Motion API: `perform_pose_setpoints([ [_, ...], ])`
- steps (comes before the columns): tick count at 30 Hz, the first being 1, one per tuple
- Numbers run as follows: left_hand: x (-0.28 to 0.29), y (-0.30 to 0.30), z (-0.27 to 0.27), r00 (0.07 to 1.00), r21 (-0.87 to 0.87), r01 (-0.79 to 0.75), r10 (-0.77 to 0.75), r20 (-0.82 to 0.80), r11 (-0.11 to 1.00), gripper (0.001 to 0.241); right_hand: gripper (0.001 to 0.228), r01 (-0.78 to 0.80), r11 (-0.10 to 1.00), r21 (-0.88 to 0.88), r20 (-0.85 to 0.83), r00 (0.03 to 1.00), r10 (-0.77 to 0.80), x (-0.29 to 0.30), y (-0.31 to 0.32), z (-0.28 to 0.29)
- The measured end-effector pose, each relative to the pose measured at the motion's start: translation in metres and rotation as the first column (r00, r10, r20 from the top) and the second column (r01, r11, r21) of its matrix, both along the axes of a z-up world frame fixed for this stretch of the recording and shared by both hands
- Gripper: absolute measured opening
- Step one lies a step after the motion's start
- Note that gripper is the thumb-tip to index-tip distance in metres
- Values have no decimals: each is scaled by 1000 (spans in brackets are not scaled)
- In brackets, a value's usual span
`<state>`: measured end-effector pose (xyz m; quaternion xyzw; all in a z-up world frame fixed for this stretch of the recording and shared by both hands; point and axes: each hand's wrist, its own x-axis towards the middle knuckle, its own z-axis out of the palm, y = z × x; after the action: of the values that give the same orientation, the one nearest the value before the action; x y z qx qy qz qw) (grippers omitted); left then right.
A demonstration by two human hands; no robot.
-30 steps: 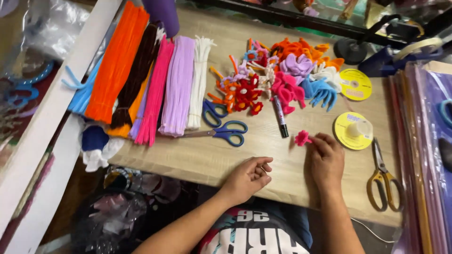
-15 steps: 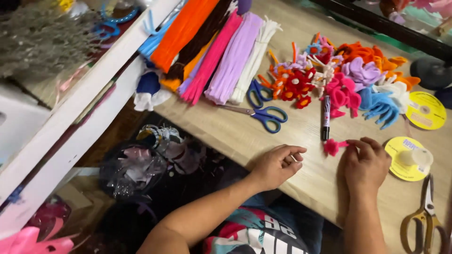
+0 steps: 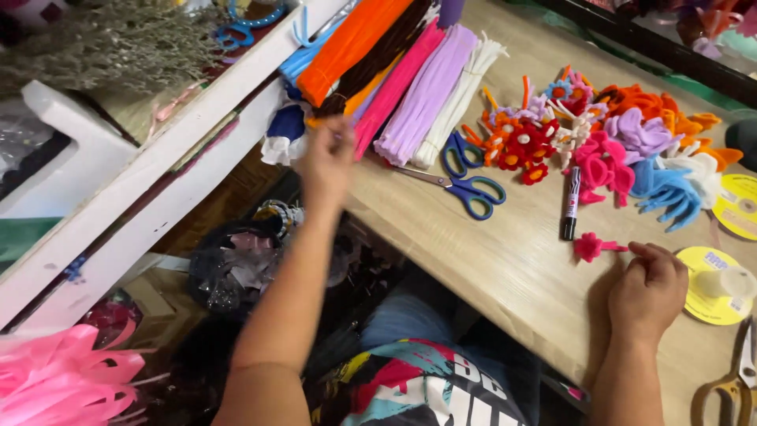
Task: The person shapes a pink pipe cleaner into a flower by twisting and folding its strands. They then pick up an orange pipe cleaner and begin to twist it.
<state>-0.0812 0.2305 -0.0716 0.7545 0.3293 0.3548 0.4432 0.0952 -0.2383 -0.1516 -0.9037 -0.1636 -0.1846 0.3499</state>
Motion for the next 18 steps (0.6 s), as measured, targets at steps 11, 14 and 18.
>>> perform_pose_setpoints([
  [11,57,73,36,714,222,346,-102,-693,911,35,27,65,997,40,-90,994,-62,0,-1,-3],
  [14,74,71,34,529,205,316,8,-849,926,30,27,68,997,38,-100,993,-64,1,-1,-4],
  [18,72,74,27,605,332,278,105,-790,901,13,28,79,996,48,-115,991,-73,0,0,-2],
])
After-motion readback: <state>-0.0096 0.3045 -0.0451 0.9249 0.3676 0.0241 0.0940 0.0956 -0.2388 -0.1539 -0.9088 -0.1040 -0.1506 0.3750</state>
